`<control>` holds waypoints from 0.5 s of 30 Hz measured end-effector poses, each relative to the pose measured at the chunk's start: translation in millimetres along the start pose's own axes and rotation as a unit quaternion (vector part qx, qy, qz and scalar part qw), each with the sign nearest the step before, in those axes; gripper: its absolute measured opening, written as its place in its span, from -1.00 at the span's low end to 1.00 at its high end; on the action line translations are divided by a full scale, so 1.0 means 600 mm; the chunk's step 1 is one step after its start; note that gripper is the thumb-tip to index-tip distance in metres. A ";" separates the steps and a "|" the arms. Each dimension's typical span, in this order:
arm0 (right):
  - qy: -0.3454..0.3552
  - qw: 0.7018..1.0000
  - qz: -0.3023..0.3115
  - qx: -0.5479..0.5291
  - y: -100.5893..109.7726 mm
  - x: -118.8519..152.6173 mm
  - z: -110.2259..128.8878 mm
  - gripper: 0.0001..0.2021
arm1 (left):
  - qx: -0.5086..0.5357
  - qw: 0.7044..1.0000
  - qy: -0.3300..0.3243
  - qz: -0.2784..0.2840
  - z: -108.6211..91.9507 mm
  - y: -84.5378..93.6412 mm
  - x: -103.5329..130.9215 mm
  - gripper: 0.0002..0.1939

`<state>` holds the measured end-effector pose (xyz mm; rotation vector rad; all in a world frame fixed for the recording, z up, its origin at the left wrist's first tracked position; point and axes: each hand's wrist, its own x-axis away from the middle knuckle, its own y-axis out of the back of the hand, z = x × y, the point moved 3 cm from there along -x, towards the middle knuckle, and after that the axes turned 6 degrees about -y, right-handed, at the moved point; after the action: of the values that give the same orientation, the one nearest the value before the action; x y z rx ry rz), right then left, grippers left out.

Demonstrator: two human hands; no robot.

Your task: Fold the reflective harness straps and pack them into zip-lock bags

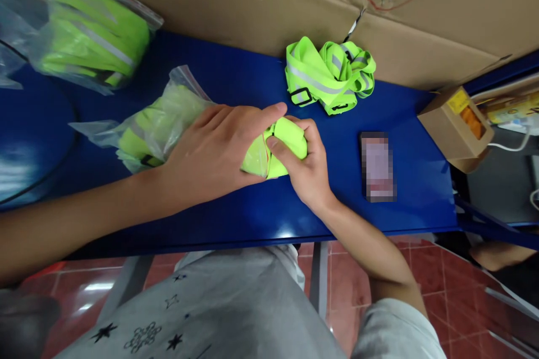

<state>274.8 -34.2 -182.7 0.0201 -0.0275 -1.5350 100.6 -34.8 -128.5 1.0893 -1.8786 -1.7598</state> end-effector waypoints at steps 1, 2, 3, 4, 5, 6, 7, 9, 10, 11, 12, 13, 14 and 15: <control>0.000 1.000 -0.005 0.010 -0.001 0.003 -0.003 -0.61 | 0.014 1.000 0.014 -0.001 0.000 -0.001 -0.001 -0.16; 0.004 1.000 -0.006 0.025 -0.002 0.006 -0.005 -0.62 | 0.026 0.999 0.026 -0.001 -0.001 -0.001 -0.001 -0.14; 0.015 0.999 -0.002 0.046 -0.002 0.008 -0.004 -0.63 | 0.033 0.999 0.035 0.003 -0.001 -0.001 -0.002 -0.12; 0.035 0.997 0.005 0.072 -0.002 0.009 0.000 -0.64 | 0.036 0.999 0.039 0.006 -0.001 0.001 -0.003 -0.09; 0.062 0.993 0.015 0.099 -0.001 0.010 0.006 -0.63 | 0.038 0.998 0.040 0.007 0.000 0.004 -0.004 -0.06; 0.091 0.987 0.025 0.126 0.000 0.009 0.014 -0.63 | 0.043 0.998 0.040 0.006 0.002 0.008 -0.005 -0.02; 0.117 0.981 0.036 0.149 0.002 0.007 0.023 -0.63 | 0.053 0.998 0.042 0.005 0.005 0.013 -0.006 0.01; 0.149 0.971 0.060 0.178 0.006 0.001 0.037 -0.69 | 0.089 0.995 0.050 0.001 0.015 0.019 -0.006 0.13; 0.157 0.967 0.072 0.185 0.008 -0.004 0.042 -0.72 | 0.109 0.993 0.054 0.001 0.020 0.021 -0.005 0.20; 0.162 0.965 0.082 0.190 0.010 -0.007 0.044 -0.76 | 0.127 0.990 0.055 0.005 0.025 0.020 -0.005 0.26; 0.170 0.962 0.088 0.195 0.011 -0.010 0.045 -0.78 | 0.140 0.989 0.054 0.010 0.029 0.017 -0.004 0.30; 0.182 0.958 0.093 0.200 0.011 -0.012 0.045 -0.80 | 0.149 0.987 0.053 0.014 0.031 0.013 -0.004 0.32; 0.197 0.954 0.098 0.206 0.010 -0.013 0.043 -0.83 | 0.154 0.987 0.050 0.021 0.031 0.008 -0.004 0.31; 0.213 0.948 0.105 0.212 0.009 -0.012 0.041 -0.86 | 0.156 0.986 0.047 0.034 0.029 0.002 -0.003 0.28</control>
<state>279.0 -26.7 -157.7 0.6707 -0.0136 -1.2598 89.2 -21.4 -130.2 1.1760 -2.1533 -1.3832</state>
